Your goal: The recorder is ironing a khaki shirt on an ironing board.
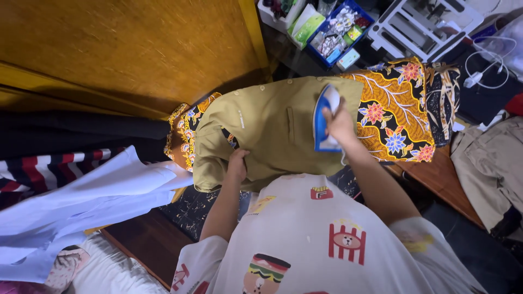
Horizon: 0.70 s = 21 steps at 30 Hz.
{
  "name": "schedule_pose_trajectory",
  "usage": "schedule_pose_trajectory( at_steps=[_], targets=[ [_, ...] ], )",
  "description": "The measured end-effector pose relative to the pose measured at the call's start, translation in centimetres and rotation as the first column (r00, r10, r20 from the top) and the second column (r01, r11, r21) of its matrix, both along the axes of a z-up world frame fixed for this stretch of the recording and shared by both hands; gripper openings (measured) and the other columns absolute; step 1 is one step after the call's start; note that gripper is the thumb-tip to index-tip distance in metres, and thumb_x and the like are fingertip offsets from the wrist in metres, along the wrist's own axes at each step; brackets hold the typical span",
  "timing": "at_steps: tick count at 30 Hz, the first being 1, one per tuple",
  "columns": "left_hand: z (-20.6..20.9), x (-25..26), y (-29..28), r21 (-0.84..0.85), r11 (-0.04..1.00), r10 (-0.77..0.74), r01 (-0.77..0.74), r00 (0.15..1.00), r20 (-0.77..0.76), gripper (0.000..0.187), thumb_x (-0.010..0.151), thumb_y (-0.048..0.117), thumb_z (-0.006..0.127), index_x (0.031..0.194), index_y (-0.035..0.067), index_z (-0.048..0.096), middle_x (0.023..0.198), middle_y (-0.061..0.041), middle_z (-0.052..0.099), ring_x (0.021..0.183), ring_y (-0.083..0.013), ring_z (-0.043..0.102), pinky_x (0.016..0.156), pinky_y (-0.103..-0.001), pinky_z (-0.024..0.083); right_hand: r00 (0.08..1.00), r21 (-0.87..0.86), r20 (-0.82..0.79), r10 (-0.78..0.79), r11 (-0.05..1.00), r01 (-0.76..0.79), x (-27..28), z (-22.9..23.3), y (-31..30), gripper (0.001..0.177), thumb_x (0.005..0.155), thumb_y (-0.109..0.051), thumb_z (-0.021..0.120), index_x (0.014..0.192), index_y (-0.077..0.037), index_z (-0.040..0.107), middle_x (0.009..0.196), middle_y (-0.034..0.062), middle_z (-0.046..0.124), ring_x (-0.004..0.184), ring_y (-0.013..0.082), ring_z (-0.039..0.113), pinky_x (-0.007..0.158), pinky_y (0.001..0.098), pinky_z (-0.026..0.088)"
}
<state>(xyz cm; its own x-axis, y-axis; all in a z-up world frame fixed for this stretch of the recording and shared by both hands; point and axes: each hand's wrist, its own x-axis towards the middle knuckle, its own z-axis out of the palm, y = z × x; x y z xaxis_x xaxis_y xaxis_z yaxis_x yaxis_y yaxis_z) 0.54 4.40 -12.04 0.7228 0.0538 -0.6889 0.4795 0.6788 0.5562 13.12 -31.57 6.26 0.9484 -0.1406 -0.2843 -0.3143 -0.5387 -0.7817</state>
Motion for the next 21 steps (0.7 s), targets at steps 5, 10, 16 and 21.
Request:
schedule_pose_trajectory(
  at_steps=[5,10,16,21],
  targets=[
    [2.0,-0.5,-0.8,0.024,0.999,-0.023,0.022,0.998,0.066,0.025,0.083,0.000,0.058,0.106,-0.001,0.067,0.108,-0.013,0.071,0.101,-0.0269,0.068,0.093,-0.041,0.056,0.969,-0.284,0.204,0.136,0.956,-0.074,7.9,-4.0,-1.8,0.071,0.101,-0.034,0.071,0.148,0.006,0.036,0.108,0.0345,0.069,0.091,0.0472,0.072,0.080,0.0487,0.058],
    [3.5,0.1,-0.9,0.066,0.997,-0.030,0.028,0.999,0.041,0.024,0.085,0.001,0.057,0.107,-0.002,0.067,0.107,-0.013,0.071,0.098,-0.0271,0.067,0.090,-0.042,0.057,0.980,-0.394,-0.047,0.195,0.898,-0.197,8.5,-1.3,-3.7,0.068,0.098,-0.035,0.071,0.147,0.001,0.039,0.115,0.0342,0.067,0.106,0.0481,0.065,0.092,0.0519,0.051],
    [3.8,0.0,-0.9,0.060,0.998,-0.013,0.011,0.999,0.033,0.025,0.086,0.003,0.055,0.108,0.000,0.068,0.107,-0.012,0.071,0.099,-0.0267,0.067,0.090,-0.042,0.057,0.981,-0.324,-0.041,0.190,0.926,-0.193,-0.1,-0.1,-8.3,0.064,0.096,-0.028,0.069,0.147,0.001,0.044,0.110,0.0344,0.069,0.102,0.0473,0.068,0.091,0.0519,0.053],
    [3.3,-0.3,-0.8,0.026,0.999,-0.020,0.019,0.999,0.037,0.025,0.087,0.005,0.056,0.108,0.000,0.068,0.108,-0.013,0.071,0.100,-0.0272,0.068,0.091,-0.043,0.056,0.913,-0.262,-0.139,0.383,0.875,-0.407,-5.8,-2.1,-9.9,0.047,0.087,-0.031,0.070,0.126,-0.007,0.060,0.109,0.0268,0.073,0.103,0.0413,0.073,0.091,0.0492,0.058]
  ],
)
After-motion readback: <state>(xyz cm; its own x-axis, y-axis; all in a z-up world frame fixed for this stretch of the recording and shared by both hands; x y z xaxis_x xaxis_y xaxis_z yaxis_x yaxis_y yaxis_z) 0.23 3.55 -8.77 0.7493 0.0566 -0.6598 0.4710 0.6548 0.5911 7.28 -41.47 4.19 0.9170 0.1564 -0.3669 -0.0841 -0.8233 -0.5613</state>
